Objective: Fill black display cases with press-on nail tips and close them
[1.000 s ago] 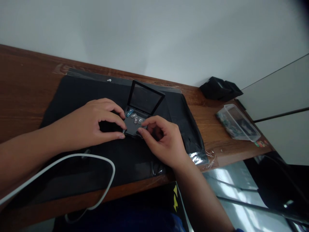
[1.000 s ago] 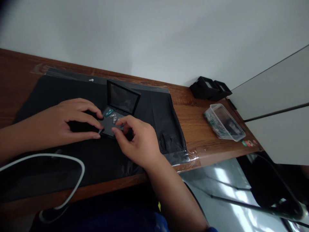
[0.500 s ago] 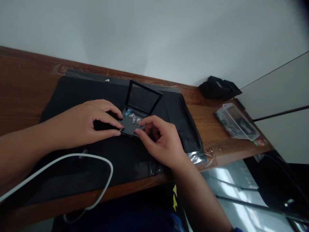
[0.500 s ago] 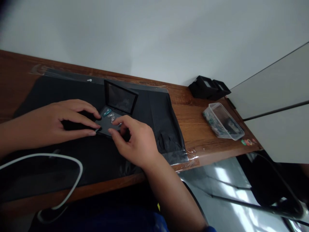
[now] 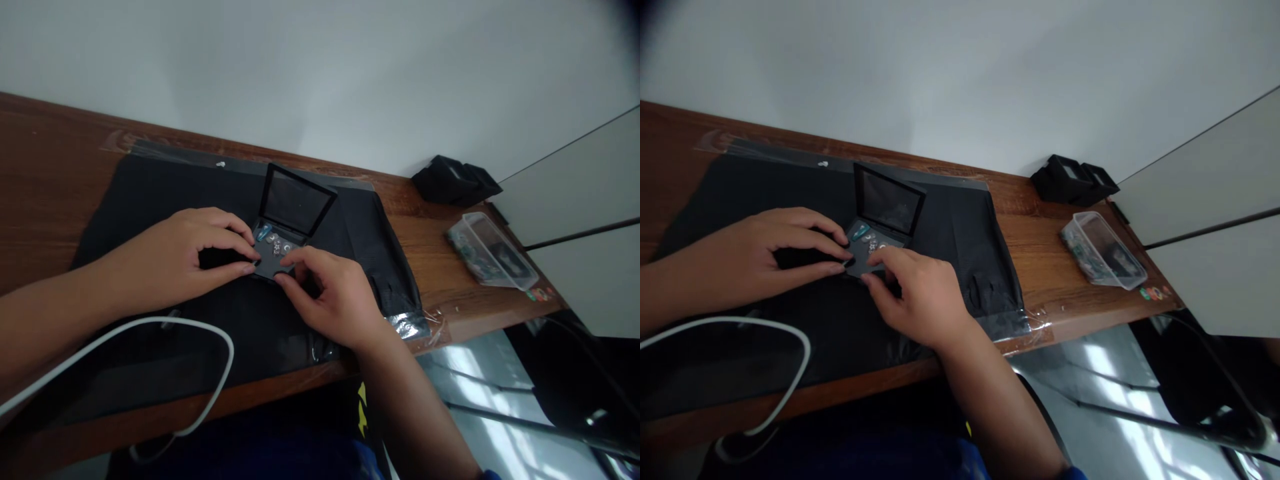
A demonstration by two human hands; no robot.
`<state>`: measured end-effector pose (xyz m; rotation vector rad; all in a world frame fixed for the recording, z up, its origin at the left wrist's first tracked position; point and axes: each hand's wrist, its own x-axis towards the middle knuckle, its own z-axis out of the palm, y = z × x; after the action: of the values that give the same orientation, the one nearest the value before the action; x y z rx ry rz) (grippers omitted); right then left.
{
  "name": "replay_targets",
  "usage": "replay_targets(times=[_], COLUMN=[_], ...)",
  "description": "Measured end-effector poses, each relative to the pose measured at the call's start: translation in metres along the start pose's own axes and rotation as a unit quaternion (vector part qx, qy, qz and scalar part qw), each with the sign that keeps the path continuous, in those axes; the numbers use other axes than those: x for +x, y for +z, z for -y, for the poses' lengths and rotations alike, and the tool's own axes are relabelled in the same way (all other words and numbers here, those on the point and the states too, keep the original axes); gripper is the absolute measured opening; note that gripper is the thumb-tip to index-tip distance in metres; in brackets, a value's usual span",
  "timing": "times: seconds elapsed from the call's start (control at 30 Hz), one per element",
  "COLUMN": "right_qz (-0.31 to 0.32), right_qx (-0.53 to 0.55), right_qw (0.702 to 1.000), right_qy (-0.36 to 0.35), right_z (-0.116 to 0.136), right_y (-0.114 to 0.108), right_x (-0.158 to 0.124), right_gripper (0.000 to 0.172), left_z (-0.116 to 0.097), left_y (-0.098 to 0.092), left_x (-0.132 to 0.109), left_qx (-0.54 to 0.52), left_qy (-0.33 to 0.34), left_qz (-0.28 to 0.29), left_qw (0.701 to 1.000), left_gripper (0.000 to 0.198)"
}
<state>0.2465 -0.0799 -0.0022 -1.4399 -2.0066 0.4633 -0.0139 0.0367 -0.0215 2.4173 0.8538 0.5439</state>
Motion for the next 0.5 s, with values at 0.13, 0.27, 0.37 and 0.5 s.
replay_targets(times=[0.13,0.27,0.37,0.5], right_qz=[0.040,0.042,0.037,0.043], right_qx=[-0.028,-0.029,-0.022,-0.014], right_qw=[0.998,0.998,0.998,0.997], right_qy=[-0.031,-0.047,-0.054,-0.059], right_z=[-0.0017,-0.0019,-0.0021,-0.0033], right_y=[0.0005,-0.0004,-0.0008,0.0002], right_x=[-0.0005,-0.0007,-0.0008,0.0000], right_gripper=[0.011,0.010,0.009,0.008], left_z=[-0.0054,-0.0049,-0.0029,-0.0064], left_y=[0.0032,0.0018,0.0017,0.0049], left_x=[0.0016,-0.0008,-0.0021,-0.0006], left_qx=[0.016,0.035,0.038,0.027], left_qy=[0.005,0.007,0.009,0.011], left_qz=[-0.008,-0.010,-0.013,-0.029], left_qw=[1.000,0.999,0.999,0.999], left_gripper=[0.036,0.034,0.032,0.031])
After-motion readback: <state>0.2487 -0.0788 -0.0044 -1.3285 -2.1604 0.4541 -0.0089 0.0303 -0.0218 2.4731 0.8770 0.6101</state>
